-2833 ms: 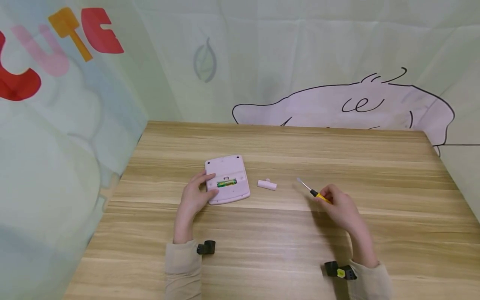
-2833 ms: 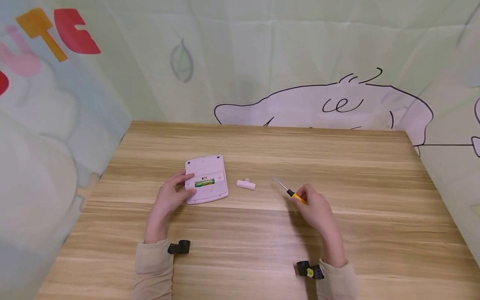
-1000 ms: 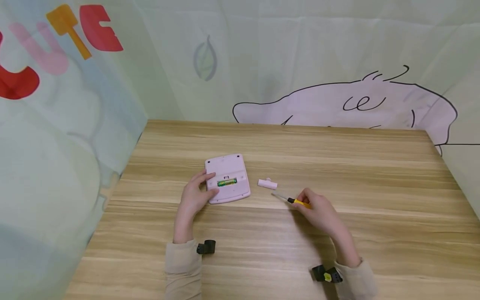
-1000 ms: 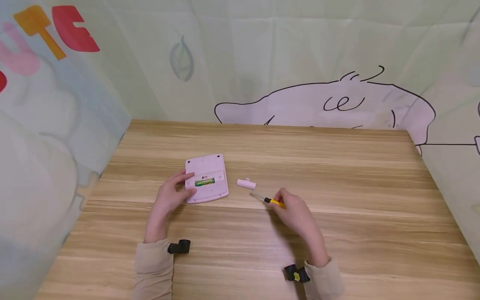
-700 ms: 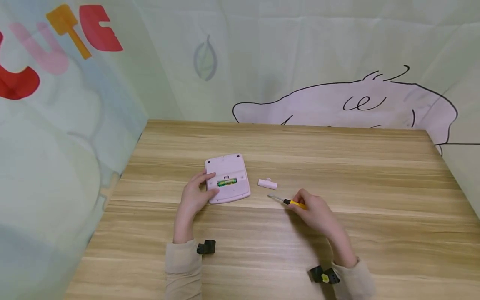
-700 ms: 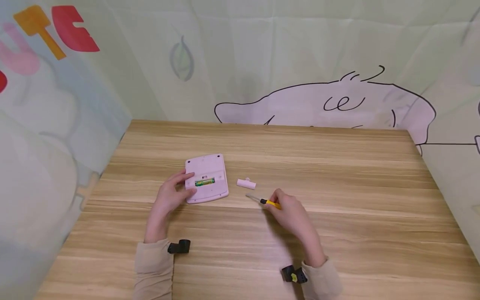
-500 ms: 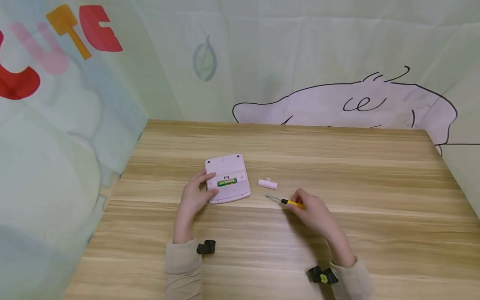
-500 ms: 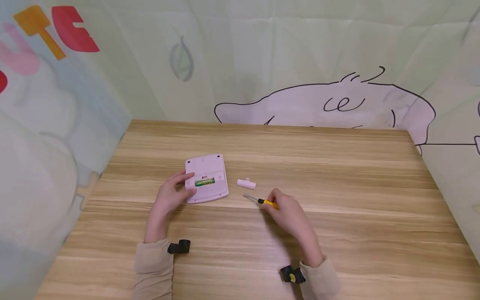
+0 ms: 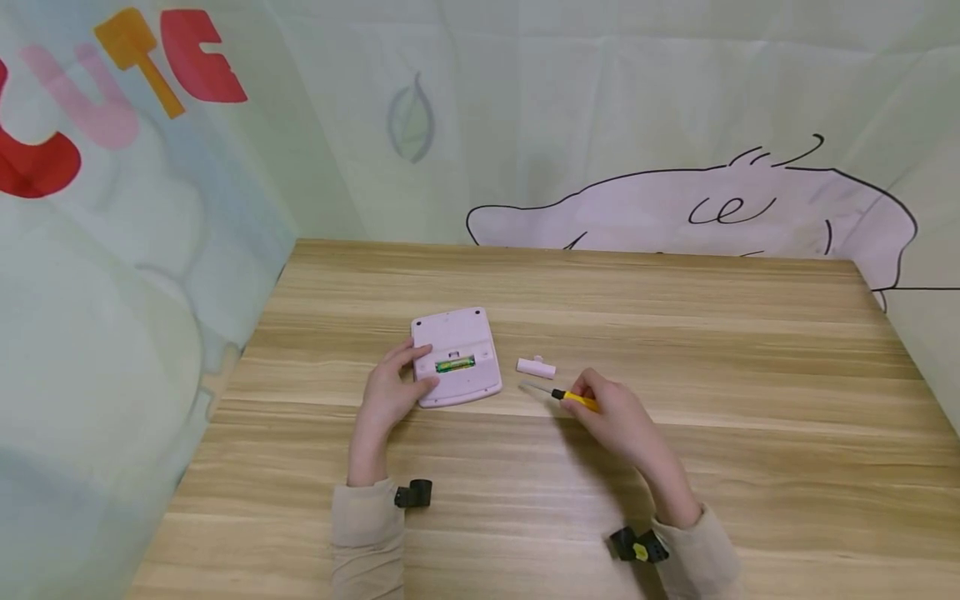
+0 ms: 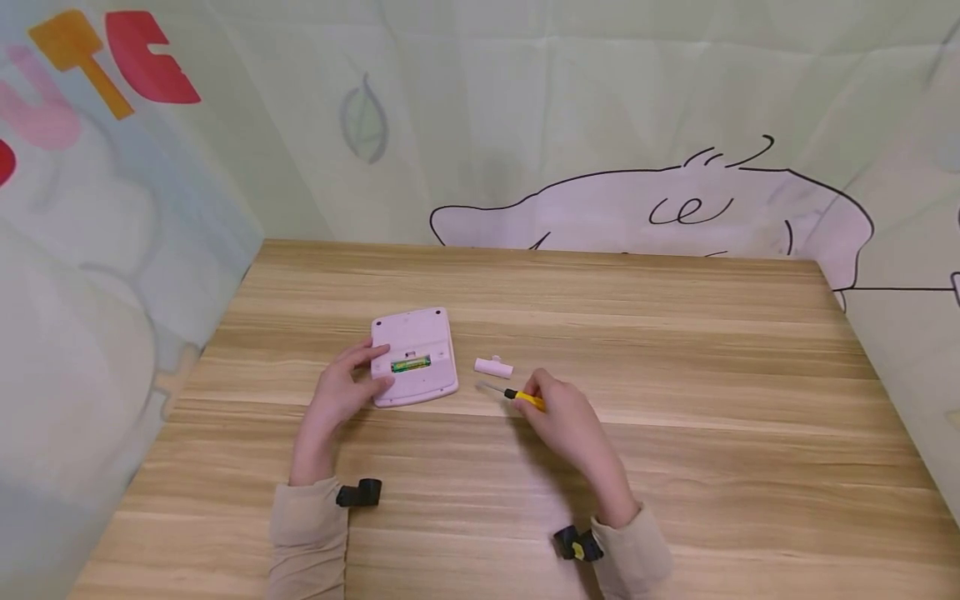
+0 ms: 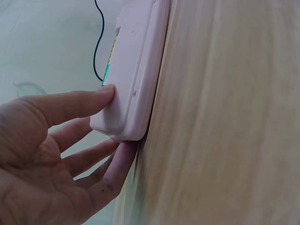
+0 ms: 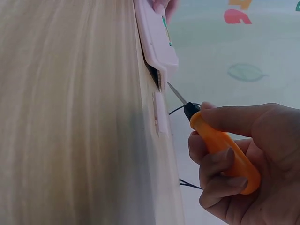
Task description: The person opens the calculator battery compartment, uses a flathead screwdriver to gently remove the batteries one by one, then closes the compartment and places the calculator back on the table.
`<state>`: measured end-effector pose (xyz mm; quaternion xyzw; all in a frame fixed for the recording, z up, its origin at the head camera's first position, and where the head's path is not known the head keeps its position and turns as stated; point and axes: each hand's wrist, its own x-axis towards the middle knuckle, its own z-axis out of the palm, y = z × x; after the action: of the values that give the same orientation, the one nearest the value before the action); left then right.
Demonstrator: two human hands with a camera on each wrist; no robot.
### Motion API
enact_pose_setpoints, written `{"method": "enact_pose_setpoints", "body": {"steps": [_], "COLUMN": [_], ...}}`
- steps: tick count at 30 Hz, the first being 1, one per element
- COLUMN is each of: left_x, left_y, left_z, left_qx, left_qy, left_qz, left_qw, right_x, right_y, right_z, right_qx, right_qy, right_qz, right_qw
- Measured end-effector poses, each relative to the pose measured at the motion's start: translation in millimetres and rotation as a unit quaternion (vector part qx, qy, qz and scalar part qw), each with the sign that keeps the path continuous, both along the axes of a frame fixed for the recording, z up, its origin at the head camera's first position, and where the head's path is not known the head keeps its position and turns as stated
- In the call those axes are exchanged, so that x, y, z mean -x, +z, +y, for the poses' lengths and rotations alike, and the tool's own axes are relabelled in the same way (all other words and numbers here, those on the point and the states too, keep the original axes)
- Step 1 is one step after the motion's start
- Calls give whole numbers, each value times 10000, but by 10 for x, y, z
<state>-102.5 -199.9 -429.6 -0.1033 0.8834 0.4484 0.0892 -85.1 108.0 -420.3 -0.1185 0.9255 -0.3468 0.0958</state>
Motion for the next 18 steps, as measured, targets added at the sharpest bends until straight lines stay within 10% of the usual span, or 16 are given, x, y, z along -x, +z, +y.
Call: {"method": "enact_pose_setpoints", "body": {"steps": [18], "left_x": [13], "left_y": [-16], "left_z": [5], "left_qx": [-27], "left_qy": [4], "left_qz": [-23], "left_qw": [10000], "right_x": [58], "right_y": [79], "right_z": [-132], "right_qx": [-18], "right_qy": [137], "right_qz": [339], "right_qw": [9993]}}
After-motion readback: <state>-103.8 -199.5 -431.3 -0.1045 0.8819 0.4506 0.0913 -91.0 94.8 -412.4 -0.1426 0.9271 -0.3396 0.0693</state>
